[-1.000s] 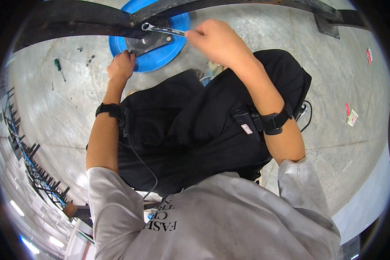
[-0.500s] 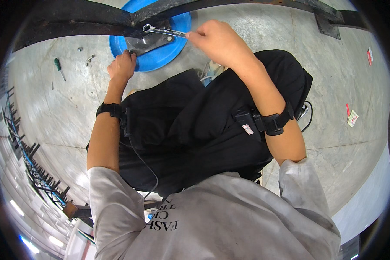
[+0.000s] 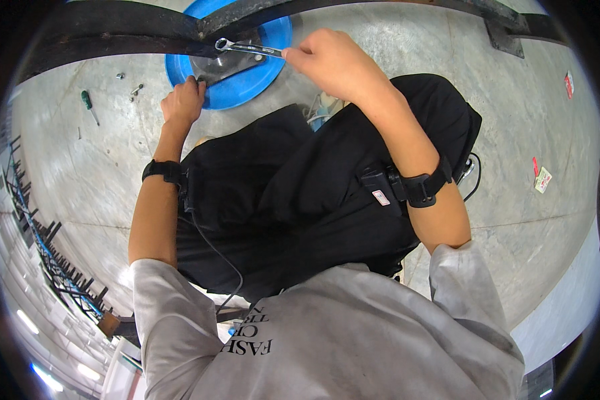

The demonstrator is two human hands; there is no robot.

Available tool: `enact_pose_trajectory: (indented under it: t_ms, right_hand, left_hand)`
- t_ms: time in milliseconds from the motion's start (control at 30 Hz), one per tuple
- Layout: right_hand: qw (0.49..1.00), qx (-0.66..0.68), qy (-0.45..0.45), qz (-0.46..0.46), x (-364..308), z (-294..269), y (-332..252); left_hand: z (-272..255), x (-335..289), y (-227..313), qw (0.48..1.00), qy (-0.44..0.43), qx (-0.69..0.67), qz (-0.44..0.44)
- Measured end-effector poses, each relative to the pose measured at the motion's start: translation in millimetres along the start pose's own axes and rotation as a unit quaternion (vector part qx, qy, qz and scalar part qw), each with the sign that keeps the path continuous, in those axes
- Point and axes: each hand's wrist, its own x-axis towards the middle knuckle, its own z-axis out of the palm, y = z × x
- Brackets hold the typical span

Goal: The person assembles a metal table frame by attaching blue plastic base plates to the metal legs using a wrench to tighten bolts.

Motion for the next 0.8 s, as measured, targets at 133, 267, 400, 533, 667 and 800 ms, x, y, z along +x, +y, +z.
enact_pose_trajectory:
  t_ms: [133, 267, 400, 533, 667, 800]
  right_hand:
    - [0.993, 0.031, 0.091, -0.069, 1.8, 8.3, 8.8]
    - [1.000, -0.012, 0.000, 0.004, 1.2, -1.3, -2.3]
    - [1.000, -0.011, 0.010, -0.002, 2.1, 4.3, 3.2]
    - [0.993, 0.030, 0.078, -0.081, 1.9, 11.2, 7.9]
    - [0.993, 0.027, 0.073, -0.088, 1.2, 9.4, 6.5]
    - [0.999, -0.006, 0.004, -0.035, 0.5, 1.2, -1.5]
  left_hand:
    - [-5.1, -3.9, 7.3, 0.999, -0.011, 0.017, -0.025]
    - [-1.4, -4.4, 1.5, 1.000, 0.009, -0.007, -0.005]
    - [-0.3, -2.1, 1.6, 1.000, -0.001, -0.001, -0.024]
    - [-1.8, -4.8, 4.7, 1.000, 0.014, -0.009, -0.022]
    - [-11.6, -7.1, 12.9, 0.999, -0.007, 0.027, -0.031]
    - [-4.5, -5.4, 7.1, 1.000, 0.019, 0.018, -0.010]
